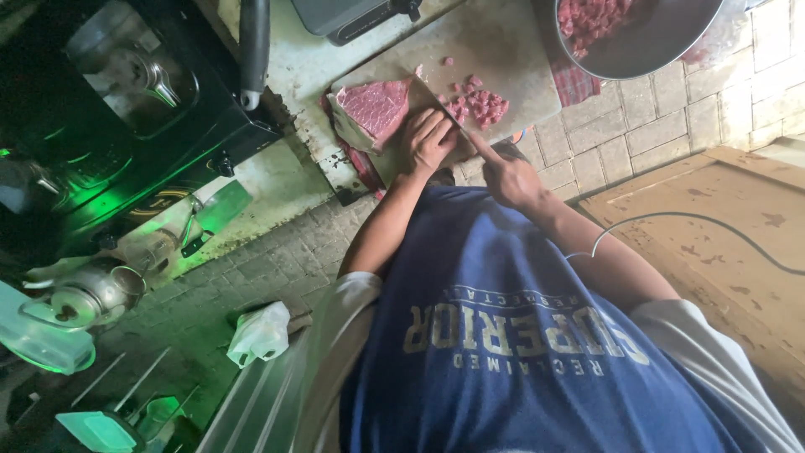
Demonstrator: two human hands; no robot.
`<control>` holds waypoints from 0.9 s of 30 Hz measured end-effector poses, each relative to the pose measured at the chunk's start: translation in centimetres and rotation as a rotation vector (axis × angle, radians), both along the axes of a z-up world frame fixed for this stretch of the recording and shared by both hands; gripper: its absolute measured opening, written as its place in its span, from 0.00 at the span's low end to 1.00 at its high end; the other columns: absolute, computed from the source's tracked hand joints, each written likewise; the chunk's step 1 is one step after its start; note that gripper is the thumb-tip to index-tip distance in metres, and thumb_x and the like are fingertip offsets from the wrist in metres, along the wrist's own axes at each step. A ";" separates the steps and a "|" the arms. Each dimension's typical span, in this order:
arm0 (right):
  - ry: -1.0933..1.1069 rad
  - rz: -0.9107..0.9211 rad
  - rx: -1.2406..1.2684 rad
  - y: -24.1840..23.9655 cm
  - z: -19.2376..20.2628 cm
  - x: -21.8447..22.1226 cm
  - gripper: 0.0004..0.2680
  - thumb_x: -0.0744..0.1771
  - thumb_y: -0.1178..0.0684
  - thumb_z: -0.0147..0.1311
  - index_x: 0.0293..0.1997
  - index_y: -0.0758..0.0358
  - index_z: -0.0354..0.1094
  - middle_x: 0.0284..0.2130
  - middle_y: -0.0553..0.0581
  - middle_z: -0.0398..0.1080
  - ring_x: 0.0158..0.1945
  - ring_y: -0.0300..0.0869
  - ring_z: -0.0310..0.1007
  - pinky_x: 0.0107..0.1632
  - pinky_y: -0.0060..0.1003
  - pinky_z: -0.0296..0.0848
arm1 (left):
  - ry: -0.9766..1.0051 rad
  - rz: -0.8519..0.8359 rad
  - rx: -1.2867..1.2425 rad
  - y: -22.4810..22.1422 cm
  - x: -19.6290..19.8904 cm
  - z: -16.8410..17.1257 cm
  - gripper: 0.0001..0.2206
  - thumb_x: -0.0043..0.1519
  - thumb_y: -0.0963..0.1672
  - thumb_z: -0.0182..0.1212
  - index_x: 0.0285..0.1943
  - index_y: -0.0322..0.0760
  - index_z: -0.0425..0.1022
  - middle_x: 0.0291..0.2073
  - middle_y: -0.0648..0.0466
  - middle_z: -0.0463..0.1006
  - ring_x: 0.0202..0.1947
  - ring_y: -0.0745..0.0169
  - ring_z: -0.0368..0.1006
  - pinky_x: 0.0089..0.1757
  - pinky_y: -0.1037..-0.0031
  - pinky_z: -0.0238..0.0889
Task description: Dicing raw meat on a wooden cutting board and placing the pieces into a metal bowl.
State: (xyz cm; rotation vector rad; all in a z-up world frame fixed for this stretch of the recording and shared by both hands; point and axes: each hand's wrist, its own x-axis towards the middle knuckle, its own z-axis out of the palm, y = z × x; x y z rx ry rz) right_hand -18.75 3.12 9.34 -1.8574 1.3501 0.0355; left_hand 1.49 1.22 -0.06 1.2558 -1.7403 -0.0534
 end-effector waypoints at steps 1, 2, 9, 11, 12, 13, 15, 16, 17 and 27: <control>-0.001 -0.001 -0.001 -0.8 -0.3 0.9 0.25 0.67 0.53 0.43 0.74 0.33 0.45 0.34 0.74 0.73 0.37 0.70 0.73 0.43 0.64 0.72 | -0.001 -0.001 -0.001 -0.3 0.1 0.3 0.04 0.53 0.42 0.64 0.35 0.42 0.75 0.34 0.55 0.76 0.36 0.57 0.74 0.39 0.71 0.69; -0.029 -0.010 0.006 -1.3 -0.6 1.8 0.24 0.67 0.52 0.42 0.73 0.34 0.46 0.36 0.72 0.73 0.38 0.70 0.73 0.44 0.64 0.73 | 0.005 -0.015 0.014 -0.3 0.2 0.7 0.03 0.54 0.41 0.62 0.33 0.41 0.74 0.33 0.54 0.75 0.34 0.56 0.74 0.37 0.70 0.68; -0.051 0.008 -0.107 -0.4 -1.3 1.2 0.23 0.68 0.54 0.41 0.73 0.40 0.50 0.31 0.73 0.73 0.34 0.70 0.73 0.39 0.62 0.75 | 0.006 0.023 -0.009 -0.2 0.0 0.2 0.04 0.54 0.39 0.61 0.35 0.41 0.74 0.34 0.53 0.75 0.34 0.55 0.74 0.36 0.71 0.68; -0.045 0.004 -0.070 1.1 -0.4 -0.7 0.24 0.68 0.54 0.42 0.75 0.39 0.47 0.30 0.73 0.72 0.34 0.69 0.74 0.39 0.62 0.74 | 0.004 0.042 -0.028 0.0 -0.3 -2.7 0.04 0.53 0.40 0.62 0.36 0.42 0.76 0.35 0.53 0.76 0.35 0.55 0.74 0.37 0.70 0.69; -0.038 -0.006 -0.027 2.1 0.2 -1.7 0.25 0.68 0.54 0.43 0.76 0.38 0.44 0.30 0.74 0.72 0.33 0.68 0.74 0.39 0.62 0.73 | 0.003 0.055 -0.040 0.3 -0.6 -4.2 0.05 0.53 0.41 0.63 0.37 0.42 0.77 0.36 0.53 0.77 0.36 0.55 0.75 0.38 0.70 0.70; -0.034 -0.004 -0.025 2.4 1.5 -2.3 0.25 0.68 0.54 0.43 0.76 0.38 0.44 0.30 0.74 0.72 0.33 0.68 0.74 0.39 0.62 0.73 | 0.007 0.057 -0.037 0.3 -0.8 -4.4 0.05 0.53 0.41 0.63 0.37 0.42 0.77 0.36 0.53 0.77 0.36 0.55 0.75 0.38 0.70 0.70; -0.028 -0.045 0.105 3.0 4.0 -3.3 0.26 0.66 0.54 0.44 0.75 0.35 0.45 0.26 0.76 0.72 0.32 0.71 0.72 0.42 0.64 0.71 | 0.006 0.078 -0.049 0.3 -0.8 -4.6 0.07 0.54 0.41 0.62 0.40 0.44 0.78 0.38 0.54 0.77 0.39 0.56 0.76 0.41 0.70 0.70; -0.031 -0.044 0.099 3.4 3.5 -4.0 0.26 0.66 0.54 0.44 0.75 0.35 0.45 0.26 0.76 0.72 0.32 0.71 0.72 0.42 0.64 0.71 | 0.002 0.079 -0.056 0.3 -0.7 -5.0 0.07 0.54 0.41 0.62 0.40 0.44 0.78 0.38 0.54 0.77 0.39 0.56 0.76 0.41 0.70 0.70; -0.037 -0.041 0.091 3.8 2.9 -4.7 0.26 0.66 0.54 0.44 0.75 0.35 0.45 0.27 0.76 0.72 0.32 0.71 0.72 0.40 0.65 0.71 | 0.013 0.074 -0.045 0.3 -0.7 -5.4 0.06 0.54 0.41 0.61 0.40 0.44 0.77 0.38 0.54 0.77 0.39 0.55 0.75 0.41 0.69 0.70; -0.073 -0.119 0.023 1.4 -0.5 -4.2 0.24 0.67 0.50 0.45 0.74 0.34 0.47 0.32 0.75 0.73 0.37 0.69 0.74 0.43 0.66 0.68 | -0.045 -0.048 0.011 0.4 0.0 -2.3 0.04 0.54 0.41 0.62 0.33 0.46 0.73 0.33 0.59 0.72 0.33 0.61 0.72 0.35 0.71 0.67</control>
